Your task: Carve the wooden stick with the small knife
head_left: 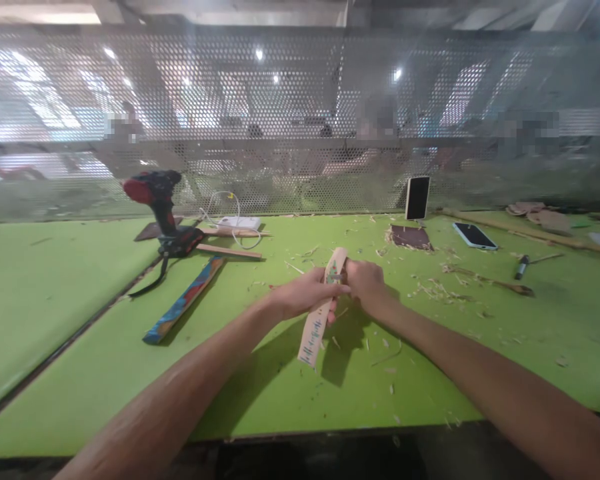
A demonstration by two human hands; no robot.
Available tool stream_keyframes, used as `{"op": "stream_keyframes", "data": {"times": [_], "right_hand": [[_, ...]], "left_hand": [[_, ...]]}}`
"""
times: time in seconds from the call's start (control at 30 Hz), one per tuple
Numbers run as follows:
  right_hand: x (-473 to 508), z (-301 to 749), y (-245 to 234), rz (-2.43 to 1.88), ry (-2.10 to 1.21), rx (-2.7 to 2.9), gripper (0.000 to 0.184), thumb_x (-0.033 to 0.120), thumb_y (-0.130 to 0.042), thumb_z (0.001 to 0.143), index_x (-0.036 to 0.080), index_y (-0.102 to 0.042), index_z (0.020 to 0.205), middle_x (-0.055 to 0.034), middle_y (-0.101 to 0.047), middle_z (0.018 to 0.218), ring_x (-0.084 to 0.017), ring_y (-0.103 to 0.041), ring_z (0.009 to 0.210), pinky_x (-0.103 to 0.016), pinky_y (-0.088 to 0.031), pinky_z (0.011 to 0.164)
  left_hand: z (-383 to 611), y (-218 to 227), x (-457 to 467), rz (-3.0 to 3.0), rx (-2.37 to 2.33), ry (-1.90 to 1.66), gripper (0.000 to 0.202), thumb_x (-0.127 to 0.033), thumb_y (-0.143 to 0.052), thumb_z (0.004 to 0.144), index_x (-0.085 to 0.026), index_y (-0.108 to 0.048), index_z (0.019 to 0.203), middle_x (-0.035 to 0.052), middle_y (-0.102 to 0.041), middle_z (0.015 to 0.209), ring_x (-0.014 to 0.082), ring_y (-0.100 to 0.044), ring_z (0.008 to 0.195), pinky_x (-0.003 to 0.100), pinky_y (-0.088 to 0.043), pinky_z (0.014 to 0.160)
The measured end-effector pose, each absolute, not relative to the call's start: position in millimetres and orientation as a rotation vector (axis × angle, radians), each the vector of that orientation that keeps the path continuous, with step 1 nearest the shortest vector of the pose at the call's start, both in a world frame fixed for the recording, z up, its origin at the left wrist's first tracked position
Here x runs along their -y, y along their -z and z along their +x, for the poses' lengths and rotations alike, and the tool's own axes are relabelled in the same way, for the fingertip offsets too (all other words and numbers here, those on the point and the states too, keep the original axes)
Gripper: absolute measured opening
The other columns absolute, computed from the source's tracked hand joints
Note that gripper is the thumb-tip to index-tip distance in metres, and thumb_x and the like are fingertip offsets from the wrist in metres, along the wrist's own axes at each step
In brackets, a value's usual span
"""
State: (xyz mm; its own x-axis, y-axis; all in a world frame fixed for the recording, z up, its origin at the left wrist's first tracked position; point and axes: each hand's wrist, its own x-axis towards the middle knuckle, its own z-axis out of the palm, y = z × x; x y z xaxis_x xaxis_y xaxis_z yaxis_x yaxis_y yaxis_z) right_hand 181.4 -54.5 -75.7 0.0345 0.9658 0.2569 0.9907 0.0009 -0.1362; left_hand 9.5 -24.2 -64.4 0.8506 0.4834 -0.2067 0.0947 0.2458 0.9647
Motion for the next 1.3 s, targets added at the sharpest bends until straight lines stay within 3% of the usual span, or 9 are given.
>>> {"op": "stream_keyframes", "data": {"times": [0.33, 0.6, 0.93, 1.17, 1.3], "right_hand": [[41, 199, 83, -2.104, 0.046, 1.88, 0.028, 0.007, -0.049, 0.093, 0.014, -0.074, 0.085, -0.0071, -0.066, 0.068, -0.018, -0.061, 0.055, -0.03, -0.046, 0.051], [34, 208, 86, -2.114, 0.065, 1.868, 0.028, 0.004, -0.05, 0.09, 0.017, -0.076, 0.087, -0.0063, -0.065, 0.065, -0.018, -0.059, 0.053, -0.032, -0.047, 0.053], [26, 224, 84, -2.137, 0.111, 1.802, 0.023, 0.011, -0.051, 0.094, 0.016, -0.074, 0.091, -0.0056, -0.061, 0.06, -0.017, -0.052, 0.049, -0.03, -0.043, 0.05], [20, 233, 93, -2.114, 0.076, 1.763, 0.022, 0.012, -0.053, 0.093, 0.017, -0.075, 0.088, -0.0053, -0.059, 0.058, -0.017, -0.051, 0.049, -0.03, -0.043, 0.052], [11, 253, 96, -2.197, 0.043, 1.633, 0.023, 0.016, -0.053, 0.092, 0.014, -0.077, 0.094, -0.006, -0.059, 0.059, -0.019, -0.052, 0.051, -0.032, -0.044, 0.052]], "left_hand": [[12, 68, 27, 1.255, -0.49, -0.239, 0.013, -0.017, -0.061, 0.101, -0.016, -0.05, 0.107, -0.0009, -0.068, 0.069, 0.0115, -0.068, 0.053, 0.027, -0.065, 0.059], [10, 76, 11, 1.301, -0.437, -0.208, 0.028, -0.023, -0.074, 0.094, -0.018, -0.048, 0.101, -0.0027, -0.066, 0.065, 0.0121, -0.066, 0.051, 0.02, -0.054, 0.046], [7, 75, 10, 1.316, -0.454, -0.192, 0.033, -0.029, -0.076, 0.092, -0.019, -0.045, 0.098, -0.0029, -0.067, 0.066, 0.01, -0.063, 0.047, 0.018, -0.05, 0.044], [3, 72, 10, 1.323, -0.495, -0.208, 0.034, -0.028, -0.077, 0.089, -0.02, -0.046, 0.099, -0.0054, -0.064, 0.064, 0.0092, -0.061, 0.047, 0.021, -0.056, 0.048], [1, 66, 16, 1.458, -0.408, -0.116, 0.032, -0.03, -0.077, 0.088, -0.019, -0.049, 0.094, -0.0043, -0.063, 0.061, 0.0101, -0.059, 0.045, 0.02, -0.049, 0.042]]}}
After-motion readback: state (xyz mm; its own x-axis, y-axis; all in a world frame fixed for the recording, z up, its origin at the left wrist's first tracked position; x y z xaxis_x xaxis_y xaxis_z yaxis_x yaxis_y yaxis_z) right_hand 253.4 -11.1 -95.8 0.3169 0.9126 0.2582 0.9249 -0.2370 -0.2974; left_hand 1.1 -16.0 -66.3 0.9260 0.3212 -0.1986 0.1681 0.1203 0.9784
